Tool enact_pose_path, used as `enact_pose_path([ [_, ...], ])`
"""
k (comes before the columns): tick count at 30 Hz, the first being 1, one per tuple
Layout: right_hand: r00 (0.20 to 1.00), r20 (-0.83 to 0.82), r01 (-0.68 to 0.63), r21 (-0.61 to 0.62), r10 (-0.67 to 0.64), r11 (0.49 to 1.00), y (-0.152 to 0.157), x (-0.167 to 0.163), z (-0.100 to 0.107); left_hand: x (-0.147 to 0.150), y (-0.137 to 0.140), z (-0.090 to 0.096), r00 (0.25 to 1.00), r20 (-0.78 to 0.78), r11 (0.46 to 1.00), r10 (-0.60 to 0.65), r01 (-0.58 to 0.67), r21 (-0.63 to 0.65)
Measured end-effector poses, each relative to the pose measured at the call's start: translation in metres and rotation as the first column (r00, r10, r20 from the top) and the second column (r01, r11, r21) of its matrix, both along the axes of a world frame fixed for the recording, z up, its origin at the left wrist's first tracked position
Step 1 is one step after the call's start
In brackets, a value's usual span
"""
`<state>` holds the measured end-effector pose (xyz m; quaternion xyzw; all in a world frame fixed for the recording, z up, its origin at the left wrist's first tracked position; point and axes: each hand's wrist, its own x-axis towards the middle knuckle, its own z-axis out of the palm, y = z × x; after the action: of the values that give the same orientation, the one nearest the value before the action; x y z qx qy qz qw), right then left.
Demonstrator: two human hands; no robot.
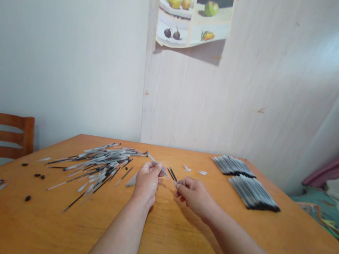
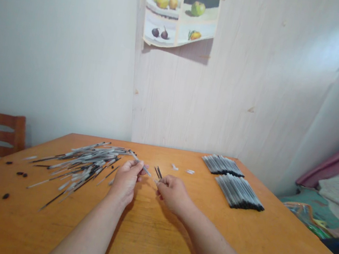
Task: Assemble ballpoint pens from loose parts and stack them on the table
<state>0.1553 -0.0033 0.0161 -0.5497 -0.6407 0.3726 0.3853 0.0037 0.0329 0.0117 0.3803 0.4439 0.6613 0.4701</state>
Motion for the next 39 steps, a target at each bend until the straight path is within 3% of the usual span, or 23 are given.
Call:
enact_pose_path([
  [26,0.981,-0.195,0.019,-0.020,-0.023,1.000,0.000,-0.009,-0.008,0.011,-0.011,0.005,0.990,-0.101,0.995,-0.099,0.099,-0.006],
  [39,0.990,-0.136,0.041,0.127,-0.024,0.991,0.003,-0.006,-0.016,0.017,-0.010,-0.002,0.990,0.034,0.990,-0.137,0.136,0.030],
])
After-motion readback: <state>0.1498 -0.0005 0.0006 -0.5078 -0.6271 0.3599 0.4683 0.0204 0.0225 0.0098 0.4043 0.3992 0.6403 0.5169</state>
